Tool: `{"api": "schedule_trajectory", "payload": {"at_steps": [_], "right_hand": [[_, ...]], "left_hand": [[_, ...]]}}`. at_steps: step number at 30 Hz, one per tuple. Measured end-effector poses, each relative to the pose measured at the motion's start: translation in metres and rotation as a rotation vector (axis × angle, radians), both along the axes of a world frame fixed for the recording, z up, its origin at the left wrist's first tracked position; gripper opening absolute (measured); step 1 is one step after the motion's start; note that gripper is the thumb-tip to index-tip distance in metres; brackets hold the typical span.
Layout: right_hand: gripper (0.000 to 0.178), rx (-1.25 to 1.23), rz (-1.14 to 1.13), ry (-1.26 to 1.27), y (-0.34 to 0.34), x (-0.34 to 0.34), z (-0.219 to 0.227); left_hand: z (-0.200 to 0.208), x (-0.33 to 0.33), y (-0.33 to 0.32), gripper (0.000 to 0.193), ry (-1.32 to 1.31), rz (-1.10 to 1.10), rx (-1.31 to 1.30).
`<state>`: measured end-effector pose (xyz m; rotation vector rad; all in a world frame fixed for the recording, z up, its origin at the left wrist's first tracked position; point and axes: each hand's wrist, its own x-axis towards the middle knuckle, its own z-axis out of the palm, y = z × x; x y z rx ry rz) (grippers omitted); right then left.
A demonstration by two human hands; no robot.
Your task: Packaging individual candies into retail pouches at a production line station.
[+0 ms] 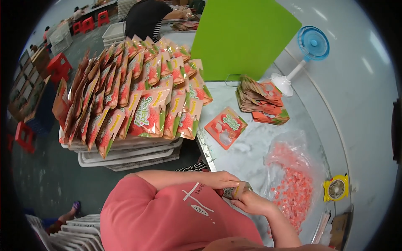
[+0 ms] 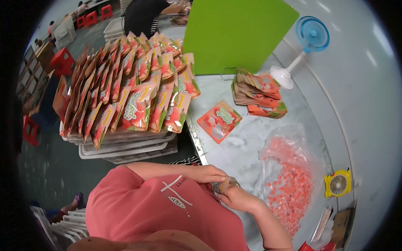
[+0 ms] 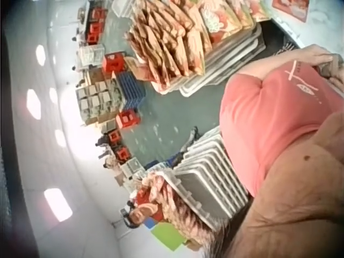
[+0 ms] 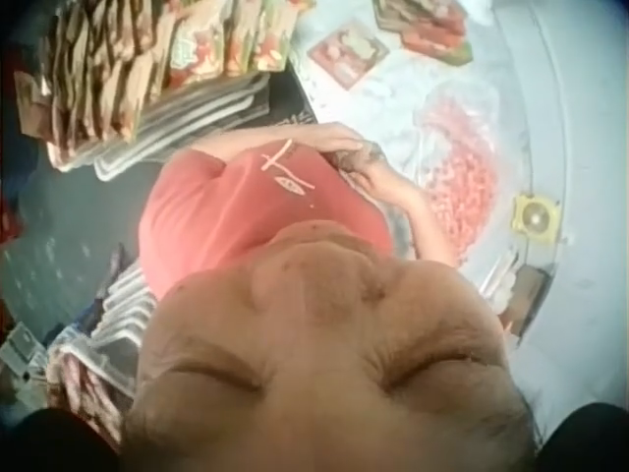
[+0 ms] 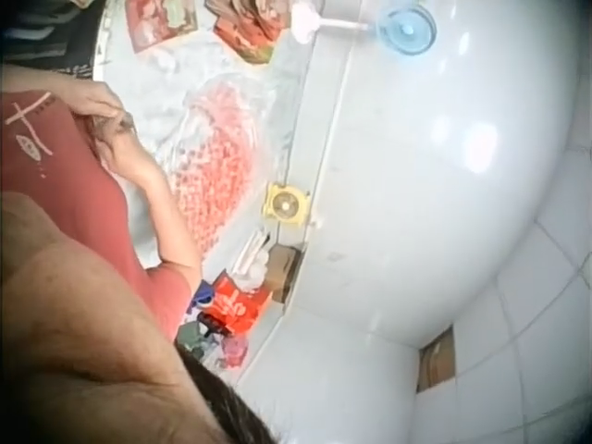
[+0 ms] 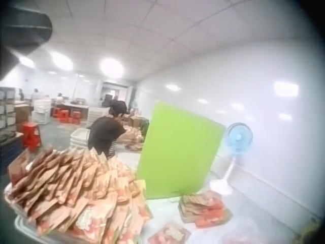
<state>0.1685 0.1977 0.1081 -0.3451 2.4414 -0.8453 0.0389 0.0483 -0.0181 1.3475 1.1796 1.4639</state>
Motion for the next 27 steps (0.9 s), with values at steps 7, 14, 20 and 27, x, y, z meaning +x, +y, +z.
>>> {"api": "schedule_trajectory", "payload": {"at_steps": [7,14,20,27], "right_hand": [[0.016,-0.061,-0.031,-0.078,0.000,0.002,-0.013],[0.018,-0.085,-0.145,0.202,-0.002,0.005,-0.020],[0.018,-0.102,-0.039,-0.077,0.001,-0.017,-0.030],[0.015,-0.107,-0.109,0.159,-0.004,-0.009,-0.043]], "left_hand": [[0.005,-0.005,0.003,0.039,0.148,-0.036,0.064],[0.005,-0.008,-0.013,0.040,0.149,-0.028,0.002],[-0.001,0.000,-0.010,0.040,0.020,0.047,-0.001],[0.010,-0.009,-0.029,0.041,0.050,-0.021,-0.028]]}}
